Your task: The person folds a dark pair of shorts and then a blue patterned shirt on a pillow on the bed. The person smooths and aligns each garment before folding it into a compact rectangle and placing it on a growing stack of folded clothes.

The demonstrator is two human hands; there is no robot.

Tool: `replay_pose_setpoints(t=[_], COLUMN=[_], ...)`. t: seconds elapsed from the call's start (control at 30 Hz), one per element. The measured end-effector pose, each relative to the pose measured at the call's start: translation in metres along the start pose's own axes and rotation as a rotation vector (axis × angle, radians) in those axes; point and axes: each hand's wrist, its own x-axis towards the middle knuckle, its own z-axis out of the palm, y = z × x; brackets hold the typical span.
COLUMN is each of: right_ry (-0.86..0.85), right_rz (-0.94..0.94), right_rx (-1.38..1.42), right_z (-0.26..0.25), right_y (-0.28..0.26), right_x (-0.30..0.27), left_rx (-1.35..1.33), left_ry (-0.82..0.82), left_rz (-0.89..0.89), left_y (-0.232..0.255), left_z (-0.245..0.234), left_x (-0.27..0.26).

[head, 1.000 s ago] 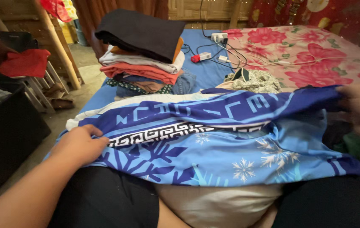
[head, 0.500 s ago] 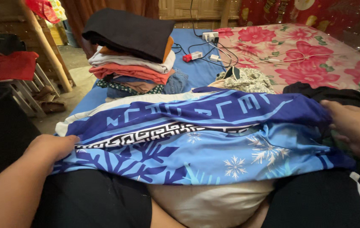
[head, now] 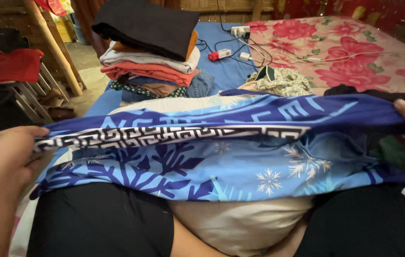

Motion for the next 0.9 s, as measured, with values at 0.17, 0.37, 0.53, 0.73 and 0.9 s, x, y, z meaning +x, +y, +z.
replay_pose_setpoints(t=[0.17,0.37,0.53,0.73,0.9], right_ry=[0.039,0.109,-0.101,-0.224,-0.462], right_rz=[-0.08,0.001,0.266,0.605,0.604], right_rx=[-0.039,-0.43,-0.149,-0.498,-0.512], right_z=[-0.018,-0.025,-0.011,0.032,0.025], right_y=[0.059,0.117,0.059,-0.047,-0.036], right_x=[-0.015,0.001,0.015,-0.023,0.014], left_rx=[0.042,0.4,1.0,0.969,0.895], left_ry=[0.053,0.141,-0.054,-0.147,-0.214], left_rz=[0.021,0.372,0.156,0.118,-0.021], left_y=[-0.029,-0.058,-0.008,-0.009,-0.027], left_z=[-0.027,-0.046,-0.002,0.064,0.075], left_x=[0.002,-0.023,-0.005,0.039,0.074])
